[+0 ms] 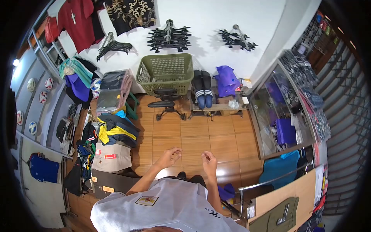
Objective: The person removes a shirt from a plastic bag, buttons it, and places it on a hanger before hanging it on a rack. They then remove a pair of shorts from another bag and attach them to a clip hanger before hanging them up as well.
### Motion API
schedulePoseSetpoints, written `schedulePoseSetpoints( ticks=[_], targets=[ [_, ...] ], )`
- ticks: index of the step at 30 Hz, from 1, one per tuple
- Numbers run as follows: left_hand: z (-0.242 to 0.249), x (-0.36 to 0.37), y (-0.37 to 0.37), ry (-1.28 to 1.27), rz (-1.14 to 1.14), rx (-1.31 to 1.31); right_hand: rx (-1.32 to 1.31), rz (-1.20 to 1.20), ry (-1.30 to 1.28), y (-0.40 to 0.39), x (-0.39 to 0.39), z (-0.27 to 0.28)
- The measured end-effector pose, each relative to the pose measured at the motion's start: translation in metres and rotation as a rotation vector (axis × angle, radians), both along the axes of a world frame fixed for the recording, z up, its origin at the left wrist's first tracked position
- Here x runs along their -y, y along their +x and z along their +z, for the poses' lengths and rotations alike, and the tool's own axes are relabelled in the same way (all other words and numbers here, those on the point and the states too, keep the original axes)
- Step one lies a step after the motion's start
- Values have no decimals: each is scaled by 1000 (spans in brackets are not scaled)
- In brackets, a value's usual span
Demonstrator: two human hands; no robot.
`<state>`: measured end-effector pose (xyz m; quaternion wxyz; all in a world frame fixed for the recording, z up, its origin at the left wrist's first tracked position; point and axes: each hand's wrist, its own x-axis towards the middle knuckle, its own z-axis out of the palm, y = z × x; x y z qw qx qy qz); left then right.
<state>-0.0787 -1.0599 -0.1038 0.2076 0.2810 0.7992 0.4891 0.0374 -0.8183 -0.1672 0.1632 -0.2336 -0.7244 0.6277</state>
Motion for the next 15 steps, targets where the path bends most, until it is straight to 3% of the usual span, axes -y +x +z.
schedulePoseSetpoints(
  ticks=[7, 15],
  targets=[
    [8, -3, -81, 26, 158, 47, 24, 137, 18, -108, -15, -24],
    [-4, -19, -207, 76, 316, 4, -20, 242, 42, -284, -66, -18]
  ],
)
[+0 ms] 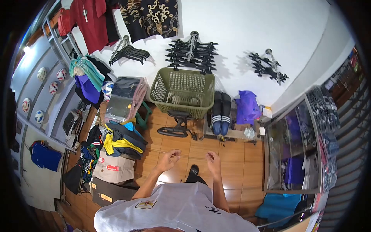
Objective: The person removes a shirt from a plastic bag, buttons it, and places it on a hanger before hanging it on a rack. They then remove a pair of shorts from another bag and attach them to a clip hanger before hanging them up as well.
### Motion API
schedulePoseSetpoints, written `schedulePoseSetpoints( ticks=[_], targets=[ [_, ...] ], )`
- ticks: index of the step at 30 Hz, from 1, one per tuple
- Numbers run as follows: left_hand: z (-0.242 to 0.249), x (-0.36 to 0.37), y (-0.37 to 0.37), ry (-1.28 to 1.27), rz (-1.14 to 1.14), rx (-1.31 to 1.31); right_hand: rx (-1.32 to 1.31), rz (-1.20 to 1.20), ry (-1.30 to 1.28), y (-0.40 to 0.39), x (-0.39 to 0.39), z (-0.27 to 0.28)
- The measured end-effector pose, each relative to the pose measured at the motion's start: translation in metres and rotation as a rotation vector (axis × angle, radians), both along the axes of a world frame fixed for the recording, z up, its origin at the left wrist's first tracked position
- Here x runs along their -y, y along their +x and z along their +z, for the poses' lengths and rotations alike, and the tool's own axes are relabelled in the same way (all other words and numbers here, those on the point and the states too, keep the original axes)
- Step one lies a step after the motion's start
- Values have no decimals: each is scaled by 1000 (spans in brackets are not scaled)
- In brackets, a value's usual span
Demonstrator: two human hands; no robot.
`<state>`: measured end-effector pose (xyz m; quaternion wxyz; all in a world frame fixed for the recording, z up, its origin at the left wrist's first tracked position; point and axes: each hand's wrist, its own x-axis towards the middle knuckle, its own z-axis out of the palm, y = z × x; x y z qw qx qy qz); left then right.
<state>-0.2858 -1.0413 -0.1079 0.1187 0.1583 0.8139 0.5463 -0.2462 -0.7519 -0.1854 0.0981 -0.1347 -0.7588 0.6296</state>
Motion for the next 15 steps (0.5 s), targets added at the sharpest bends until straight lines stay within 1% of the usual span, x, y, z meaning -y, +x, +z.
schedulePoseSetpoints(
  ticks=[2, 4, 5, 8, 9, 11, 13, 15],
  targets=[
    [-3, -3, -31, 6, 31, -15, -11, 35, 25, -45, -13, 5],
    [3, -8, -62, 38, 92, 42, -4, 77, 35, -92, -23, 21],
    [6, -9, -75, 51, 120, 77, -35, 105, 100, -115, -29, 25],
    [13, -10, -117, 138, 136, -62, -81, 157, -16, -180, -41, 39],
    [31, -10, -130, 118, 135, -106, -54, 160, -26, -200, -46, 46],
    [33, -5, -163, 173, 134, -92, -2, 161, -45, -235, -52, 71],
    [35, 1, -197, 240, 125, -98, -16, 130, -51, -264, -54, 101],
    [43, 6, -236, 278, 123, -63, -13, 73, -57, -296, -58, 119]
  ],
)
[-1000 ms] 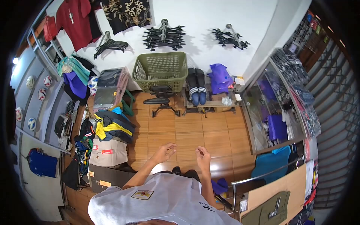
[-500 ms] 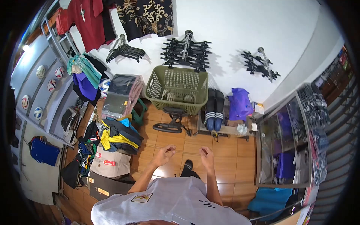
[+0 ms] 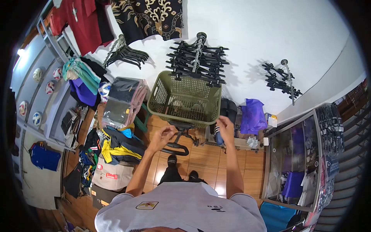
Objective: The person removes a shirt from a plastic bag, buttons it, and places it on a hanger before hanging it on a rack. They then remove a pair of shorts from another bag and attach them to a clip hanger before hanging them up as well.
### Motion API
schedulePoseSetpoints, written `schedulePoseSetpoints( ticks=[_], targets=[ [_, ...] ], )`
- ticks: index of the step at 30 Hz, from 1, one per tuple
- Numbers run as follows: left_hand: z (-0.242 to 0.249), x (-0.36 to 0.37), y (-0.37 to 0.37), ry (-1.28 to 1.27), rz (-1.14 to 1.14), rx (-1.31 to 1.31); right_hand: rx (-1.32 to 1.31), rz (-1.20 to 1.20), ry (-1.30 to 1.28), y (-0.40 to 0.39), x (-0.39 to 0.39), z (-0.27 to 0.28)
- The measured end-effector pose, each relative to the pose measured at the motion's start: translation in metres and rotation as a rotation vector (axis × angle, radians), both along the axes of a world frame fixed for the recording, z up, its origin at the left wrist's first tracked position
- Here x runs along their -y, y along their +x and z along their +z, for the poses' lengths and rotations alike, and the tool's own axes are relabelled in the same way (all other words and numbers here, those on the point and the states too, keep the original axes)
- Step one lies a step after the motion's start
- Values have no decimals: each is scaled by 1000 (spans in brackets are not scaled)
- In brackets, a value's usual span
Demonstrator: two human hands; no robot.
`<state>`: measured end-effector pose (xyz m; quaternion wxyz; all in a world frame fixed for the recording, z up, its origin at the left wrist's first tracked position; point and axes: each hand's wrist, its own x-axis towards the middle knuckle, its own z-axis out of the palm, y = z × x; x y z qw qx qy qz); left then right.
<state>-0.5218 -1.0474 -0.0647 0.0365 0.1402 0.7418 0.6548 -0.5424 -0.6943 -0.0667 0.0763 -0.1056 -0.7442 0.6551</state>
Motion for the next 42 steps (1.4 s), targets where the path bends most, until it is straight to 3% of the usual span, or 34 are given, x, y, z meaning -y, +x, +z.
schedulePoseSetpoints(
  ticks=[2, 6, 11, 17, 34, 38, 42],
  targets=[
    [3, 11, -43, 18, -38, 75, 23, -81, -9, -32, -5, 11],
    [18, 17, -136, 148, -56, -21, 38, -229, -54, -95, -13, 28],
    [27, 25, -239, 99, 41, 67, 59, -368, -108, -161, -14, 46],
    [-6, 17, -329, 62, 86, 78, 45, -460, -189, -203, -7, 38],
    [11, 10, -312, 310, -25, 178, -98, -615, -378, -184, 19, 39],
    [-4, 13, -268, 332, -19, 165, -98, -683, -403, -126, 34, 20],
    [-11, 19, -206, 18, -71, 196, -22, -845, -399, -15, 54, -20]
  ],
)
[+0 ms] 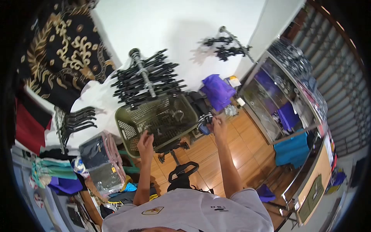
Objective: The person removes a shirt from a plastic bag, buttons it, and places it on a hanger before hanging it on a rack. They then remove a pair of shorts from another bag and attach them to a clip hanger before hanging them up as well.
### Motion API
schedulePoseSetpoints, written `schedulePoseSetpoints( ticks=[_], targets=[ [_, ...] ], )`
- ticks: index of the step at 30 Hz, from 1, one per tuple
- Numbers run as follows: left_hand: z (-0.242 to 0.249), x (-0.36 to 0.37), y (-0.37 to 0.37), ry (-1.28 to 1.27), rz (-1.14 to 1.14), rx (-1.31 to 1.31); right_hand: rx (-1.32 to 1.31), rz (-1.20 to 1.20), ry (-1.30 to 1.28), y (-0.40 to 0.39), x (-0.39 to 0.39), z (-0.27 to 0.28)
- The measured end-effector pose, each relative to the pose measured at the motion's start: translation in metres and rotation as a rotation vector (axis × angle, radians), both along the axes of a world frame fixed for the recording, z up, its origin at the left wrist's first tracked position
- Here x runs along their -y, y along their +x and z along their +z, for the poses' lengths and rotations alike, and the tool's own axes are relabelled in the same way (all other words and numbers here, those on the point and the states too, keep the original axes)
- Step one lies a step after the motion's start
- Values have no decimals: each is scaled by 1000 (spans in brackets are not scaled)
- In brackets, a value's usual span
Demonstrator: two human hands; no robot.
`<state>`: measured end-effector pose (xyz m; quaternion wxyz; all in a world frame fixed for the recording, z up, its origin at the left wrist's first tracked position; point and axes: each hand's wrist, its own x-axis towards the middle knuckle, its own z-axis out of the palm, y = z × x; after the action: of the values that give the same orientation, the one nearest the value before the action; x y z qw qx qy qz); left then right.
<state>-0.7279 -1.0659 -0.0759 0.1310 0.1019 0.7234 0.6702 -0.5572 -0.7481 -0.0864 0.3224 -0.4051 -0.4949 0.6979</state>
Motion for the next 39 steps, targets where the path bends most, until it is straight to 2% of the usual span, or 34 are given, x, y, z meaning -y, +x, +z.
schedulePoseSetpoints(
  ticks=[3, 7, 11, 13, 19, 26, 32, 35, 39],
  targets=[
    [-22, -9, 59, 1, -148, -21, 23, -131, -110, 121, 23, -30],
    [-33, -36, 154, 54, -445, 65, 241, -384, -203, 290, 79, -60],
    [-61, -76, 258, 77, -705, 136, 160, -662, -379, 441, 146, -80],
    [-44, -100, 317, 20, -848, 112, 148, -817, -434, 505, 180, -82],
    [-40, -150, 492, -18, -1262, 73, 36, -1205, -401, 663, 260, -71],
    [-18, -179, 648, 10, -1591, 65, -68, -1577, -294, 770, 330, -39],
    [-5, -214, 726, 3, -1773, 185, 55, -1629, -243, 815, 353, -27],
    [-5, -242, 761, 60, -1808, 209, 256, -1623, -141, 843, 344, -35],
    [-8, -286, 809, 97, -1849, 250, 113, -1609, -91, 884, 318, -12]
  ],
)
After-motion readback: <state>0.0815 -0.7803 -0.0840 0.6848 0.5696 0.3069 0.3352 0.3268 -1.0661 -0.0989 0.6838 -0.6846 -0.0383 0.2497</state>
